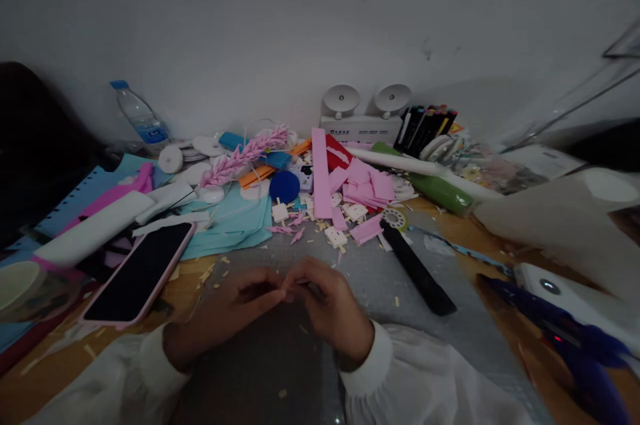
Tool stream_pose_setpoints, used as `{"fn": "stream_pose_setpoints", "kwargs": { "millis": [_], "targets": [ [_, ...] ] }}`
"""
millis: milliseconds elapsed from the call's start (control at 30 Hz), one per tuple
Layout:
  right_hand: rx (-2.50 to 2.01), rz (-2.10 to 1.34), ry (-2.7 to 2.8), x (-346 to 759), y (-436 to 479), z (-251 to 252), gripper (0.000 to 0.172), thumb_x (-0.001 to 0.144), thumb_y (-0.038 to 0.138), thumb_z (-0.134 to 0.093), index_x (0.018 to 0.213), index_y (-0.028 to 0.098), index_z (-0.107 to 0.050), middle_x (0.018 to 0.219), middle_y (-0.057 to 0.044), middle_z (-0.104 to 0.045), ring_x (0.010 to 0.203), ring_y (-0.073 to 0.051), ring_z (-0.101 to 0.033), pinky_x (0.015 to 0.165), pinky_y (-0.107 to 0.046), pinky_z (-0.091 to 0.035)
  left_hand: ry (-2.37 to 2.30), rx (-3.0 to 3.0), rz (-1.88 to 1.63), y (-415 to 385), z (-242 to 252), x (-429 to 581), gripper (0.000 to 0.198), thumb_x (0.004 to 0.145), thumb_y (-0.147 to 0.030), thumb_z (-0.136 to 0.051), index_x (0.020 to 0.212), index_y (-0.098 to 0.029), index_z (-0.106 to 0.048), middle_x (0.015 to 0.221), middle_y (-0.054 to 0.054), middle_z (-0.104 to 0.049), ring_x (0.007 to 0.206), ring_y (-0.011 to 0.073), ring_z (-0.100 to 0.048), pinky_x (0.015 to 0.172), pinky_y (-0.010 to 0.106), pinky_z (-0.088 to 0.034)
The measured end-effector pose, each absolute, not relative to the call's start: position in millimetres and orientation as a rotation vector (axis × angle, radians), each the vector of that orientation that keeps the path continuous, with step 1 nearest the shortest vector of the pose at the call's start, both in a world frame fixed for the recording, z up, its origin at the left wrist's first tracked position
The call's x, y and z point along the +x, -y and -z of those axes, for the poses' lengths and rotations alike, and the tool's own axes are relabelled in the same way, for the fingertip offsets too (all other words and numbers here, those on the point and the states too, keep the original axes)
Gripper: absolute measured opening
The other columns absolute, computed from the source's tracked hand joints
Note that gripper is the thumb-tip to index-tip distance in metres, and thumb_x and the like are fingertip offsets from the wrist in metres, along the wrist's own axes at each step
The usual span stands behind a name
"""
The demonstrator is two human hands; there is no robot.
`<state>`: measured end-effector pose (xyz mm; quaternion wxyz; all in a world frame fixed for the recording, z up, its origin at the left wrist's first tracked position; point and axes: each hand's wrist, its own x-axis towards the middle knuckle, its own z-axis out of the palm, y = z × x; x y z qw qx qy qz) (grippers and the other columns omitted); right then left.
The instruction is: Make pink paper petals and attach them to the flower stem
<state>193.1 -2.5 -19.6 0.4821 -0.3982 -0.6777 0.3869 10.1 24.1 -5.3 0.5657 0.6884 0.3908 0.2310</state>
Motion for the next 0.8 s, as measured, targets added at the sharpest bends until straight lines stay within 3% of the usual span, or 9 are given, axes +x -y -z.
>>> {"fn": "stream_pose_setpoints", "kwargs": {
  "millis": [267,400,633,800],
  "targets": [
    [-0.862,-0.919,1.761,197.0,6.5,13.7,0.017,0.090,0.011,-0.050,0.079,0.019,-0.060,0.077,-0.003,-0.058,0.076,-0.015,-0.056,0.070,-0.027,-0.044,-0.818,1.477,-0.529,-23.1,-0.7,10.6,0.018,0.082,-0.033,-0.063,0.084,-0.017,-0.069,0.081,0.001,-0.067,0.078,0.0155,-0.058,0.070,0.025,-0.043],
    [-0.941,-1.043,1.575,194.0,8.8,13.9,0.002,0.088,0.020,-0.058,0.090,0.020,-0.059,0.081,-0.002,-0.060,0.076,-0.015,-0.058,0.069,-0.027,-0.047,-0.881,1.411,-0.578,-21.2,-4.2,15.2,0.018,0.080,-0.035,-0.065,0.079,-0.017,-0.070,0.076,0.002,-0.067,0.076,0.0164,-0.059,0.070,0.027,-0.044],
    [-0.998,-1.188,1.418,192.6,7.1,15.6,0.012,0.087,0.032,-0.062,0.090,0.021,-0.059,0.076,-0.001,-0.062,0.070,-0.015,-0.062,0.067,-0.027,-0.051,-0.965,1.497,-0.601,-23.2,-3.1,16.9,0.022,0.078,-0.038,-0.065,0.075,-0.016,-0.068,0.076,0.004,-0.066,0.075,0.0187,-0.058,0.068,0.030,-0.043],
    [-0.991,-1.170,1.383,191.6,7.0,16.5,0.012,0.085,0.028,-0.065,0.093,0.022,-0.058,0.082,-0.001,-0.063,0.076,-0.015,-0.064,0.070,-0.027,-0.052,-0.989,1.460,-0.583,-22.4,-0.5,14.5,0.021,0.074,-0.038,-0.069,0.077,-0.017,-0.068,0.076,0.002,-0.065,0.073,0.0172,-0.057,0.067,0.028,-0.043]
  ]
}}
